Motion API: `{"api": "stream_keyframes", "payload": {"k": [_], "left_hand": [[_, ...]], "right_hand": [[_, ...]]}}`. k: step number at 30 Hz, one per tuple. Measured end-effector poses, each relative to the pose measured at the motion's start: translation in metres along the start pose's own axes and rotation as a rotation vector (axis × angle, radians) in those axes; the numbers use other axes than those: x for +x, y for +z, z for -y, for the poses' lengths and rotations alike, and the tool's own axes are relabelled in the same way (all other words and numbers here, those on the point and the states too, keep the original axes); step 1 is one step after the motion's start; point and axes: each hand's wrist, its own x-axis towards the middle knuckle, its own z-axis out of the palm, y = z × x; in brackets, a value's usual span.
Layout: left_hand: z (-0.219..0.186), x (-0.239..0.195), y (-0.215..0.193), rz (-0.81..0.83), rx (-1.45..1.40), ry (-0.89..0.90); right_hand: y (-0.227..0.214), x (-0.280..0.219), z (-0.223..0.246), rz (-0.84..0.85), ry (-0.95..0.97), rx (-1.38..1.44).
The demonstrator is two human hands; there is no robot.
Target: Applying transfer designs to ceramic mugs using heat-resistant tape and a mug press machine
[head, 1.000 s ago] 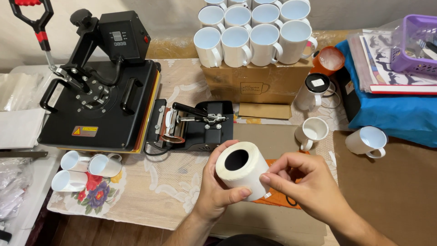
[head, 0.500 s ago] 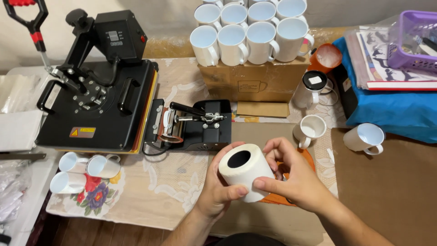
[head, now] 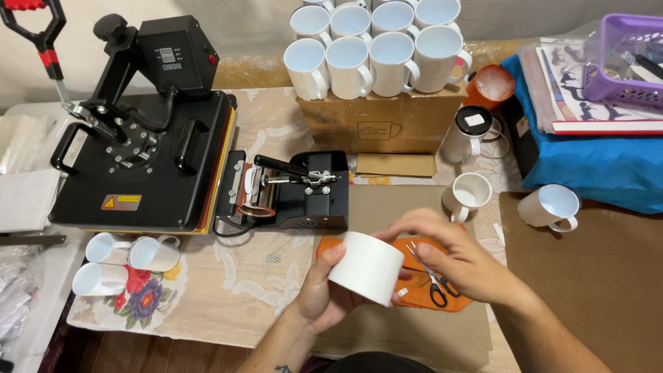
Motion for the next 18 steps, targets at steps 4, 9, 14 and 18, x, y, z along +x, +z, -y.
{"api": "stream_keyframes", "payload": {"k": [4,9,14,18], "left_hand": [[-0.004,0.002,0.000,-0.034,0.011,-0.194],[-0.008,0.004,-0.003,-0.106,-0.022,-0.262],[-0.014,-0.002,-0.001,-0.246,0.158,-0.229],[-0.012,-0.013,-0.015,-0.269,0.841,0.365]], "right_hand": [[0.018,0.005,-0.023,0.167,0.175,0.386],[0.023,0.000,-0.036,0.231,0.168,0.522],[0.032,-0.010,-0.044,0.216,0.157,0.708],[0.036,-0.019,-0.038,0.108,-0.014,0.427]]}}
